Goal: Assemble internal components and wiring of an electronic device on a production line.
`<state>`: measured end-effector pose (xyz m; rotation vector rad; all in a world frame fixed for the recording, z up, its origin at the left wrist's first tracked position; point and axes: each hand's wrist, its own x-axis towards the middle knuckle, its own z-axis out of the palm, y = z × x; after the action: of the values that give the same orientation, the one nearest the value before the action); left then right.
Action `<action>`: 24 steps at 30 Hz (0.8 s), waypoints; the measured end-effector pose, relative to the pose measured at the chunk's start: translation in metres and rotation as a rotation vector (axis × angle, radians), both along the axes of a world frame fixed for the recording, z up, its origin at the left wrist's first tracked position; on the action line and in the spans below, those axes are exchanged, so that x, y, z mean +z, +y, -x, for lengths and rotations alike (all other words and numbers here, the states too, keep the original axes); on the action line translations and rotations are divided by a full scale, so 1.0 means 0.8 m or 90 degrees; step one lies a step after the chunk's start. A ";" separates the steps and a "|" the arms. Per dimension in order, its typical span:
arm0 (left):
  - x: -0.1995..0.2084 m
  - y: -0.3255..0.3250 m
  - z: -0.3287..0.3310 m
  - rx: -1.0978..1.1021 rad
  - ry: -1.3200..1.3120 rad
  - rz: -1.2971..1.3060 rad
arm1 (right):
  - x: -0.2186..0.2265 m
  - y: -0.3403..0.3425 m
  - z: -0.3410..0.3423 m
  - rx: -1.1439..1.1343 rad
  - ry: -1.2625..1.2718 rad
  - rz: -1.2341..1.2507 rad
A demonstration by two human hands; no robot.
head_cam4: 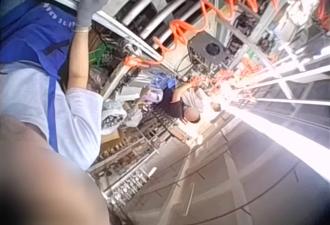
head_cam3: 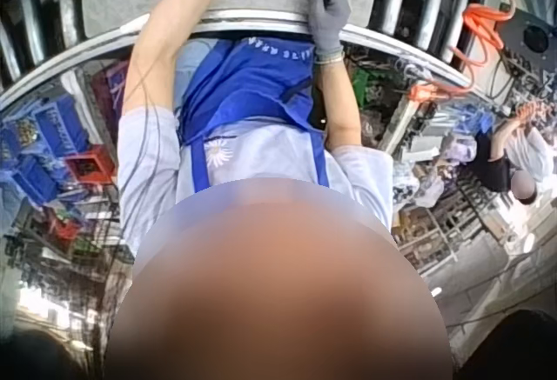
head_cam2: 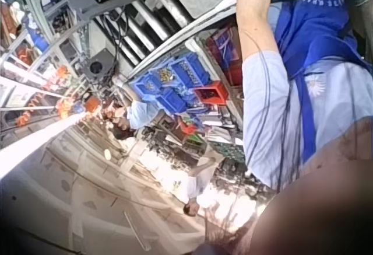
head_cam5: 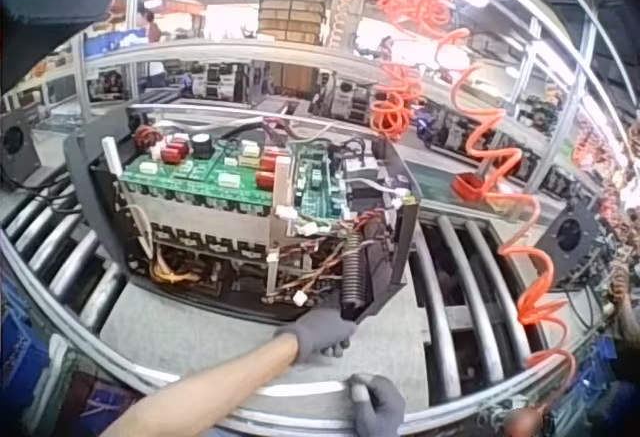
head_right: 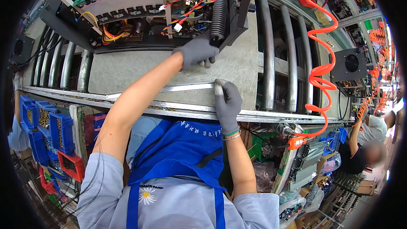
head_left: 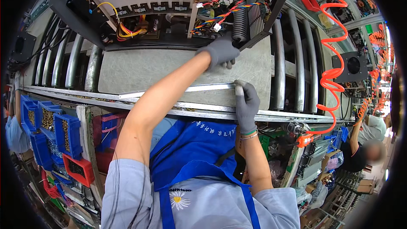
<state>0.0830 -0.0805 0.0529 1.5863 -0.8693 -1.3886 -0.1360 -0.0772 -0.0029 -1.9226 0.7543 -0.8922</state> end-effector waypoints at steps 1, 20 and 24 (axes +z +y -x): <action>0.000 0.013 0.009 0.050 -0.084 0.033 | 0.000 -0.001 0.001 0.001 0.002 0.005; -0.046 0.034 -0.051 0.179 -0.933 -0.026 | 0.014 -0.002 -0.013 0.021 0.030 0.052; -0.044 0.036 -0.051 0.098 -1.010 0.063 | 0.013 -0.003 -0.011 0.024 0.018 0.041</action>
<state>0.1238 -0.0517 0.0176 2.4680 -1.5257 0.3173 -0.1275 -0.0797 0.0074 -2.0032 0.7111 -0.8775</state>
